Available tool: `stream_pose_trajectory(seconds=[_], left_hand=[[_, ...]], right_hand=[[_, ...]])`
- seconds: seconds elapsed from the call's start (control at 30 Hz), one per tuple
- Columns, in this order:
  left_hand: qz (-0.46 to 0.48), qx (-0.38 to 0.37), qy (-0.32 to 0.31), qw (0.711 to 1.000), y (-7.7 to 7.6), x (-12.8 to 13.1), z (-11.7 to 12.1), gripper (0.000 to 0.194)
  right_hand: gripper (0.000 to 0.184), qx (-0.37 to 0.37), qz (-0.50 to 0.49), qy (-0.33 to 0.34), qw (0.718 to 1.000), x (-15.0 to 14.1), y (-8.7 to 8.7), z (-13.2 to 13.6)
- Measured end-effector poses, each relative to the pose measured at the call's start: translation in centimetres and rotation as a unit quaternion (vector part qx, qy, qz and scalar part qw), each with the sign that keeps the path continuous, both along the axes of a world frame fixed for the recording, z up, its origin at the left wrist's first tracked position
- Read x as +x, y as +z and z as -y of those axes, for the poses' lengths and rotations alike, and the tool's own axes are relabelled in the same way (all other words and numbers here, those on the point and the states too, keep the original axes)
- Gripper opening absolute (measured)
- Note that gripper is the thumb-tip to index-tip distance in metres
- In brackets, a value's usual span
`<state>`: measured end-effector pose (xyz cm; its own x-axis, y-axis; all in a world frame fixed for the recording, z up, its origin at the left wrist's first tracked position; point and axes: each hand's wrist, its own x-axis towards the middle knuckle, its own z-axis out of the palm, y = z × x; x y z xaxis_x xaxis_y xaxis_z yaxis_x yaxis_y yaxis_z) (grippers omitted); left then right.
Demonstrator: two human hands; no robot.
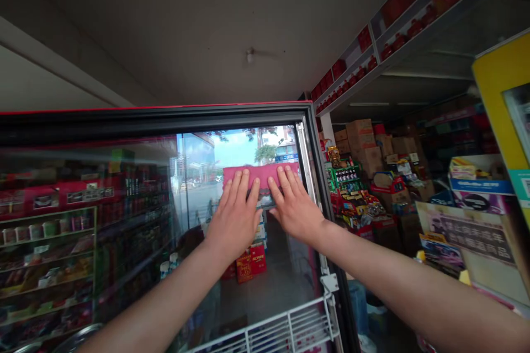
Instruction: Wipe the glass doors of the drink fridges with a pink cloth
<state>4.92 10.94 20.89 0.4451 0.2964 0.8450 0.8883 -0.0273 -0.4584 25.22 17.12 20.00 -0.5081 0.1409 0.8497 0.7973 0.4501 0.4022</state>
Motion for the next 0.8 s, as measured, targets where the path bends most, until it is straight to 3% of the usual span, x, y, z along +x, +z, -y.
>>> stream_pose_trajectory(seconds=[0.23, 0.37, 0.47, 0.57, 0.8], left_hand=[[0.033, -0.001, -0.019, 0.999, 9.0, 2.8, -1.2, 0.070], [0.044, 0.005, -0.034, 0.998, 11.2, 3.8, -1.5, 0.070], [0.051, 0.000, -0.044, 0.998, 11.0, 3.9, -1.9, 0.069], [0.046, -0.008, -0.050, 0.998, 9.8, 3.7, -2.0, 0.068], [0.042, -0.014, -0.061, 0.997, 4.8, 3.5, -1.8, 0.065]], right_hand=[[0.087, 0.042, -0.022, -0.041, 0.998, 1.9, 10.1, -0.6], [0.083, 0.083, -0.022, -0.054, 0.995, 2.4, 12.4, -0.9], [0.079, 0.087, -0.035, -0.053, 0.994, 2.4, 11.8, -1.3], [0.078, 0.076, -0.041, -0.039, 0.995, 2.6, 10.2, -1.9], [0.078, 0.044, -0.019, -0.006, 0.999, 3.6, 5.1, -2.4]])
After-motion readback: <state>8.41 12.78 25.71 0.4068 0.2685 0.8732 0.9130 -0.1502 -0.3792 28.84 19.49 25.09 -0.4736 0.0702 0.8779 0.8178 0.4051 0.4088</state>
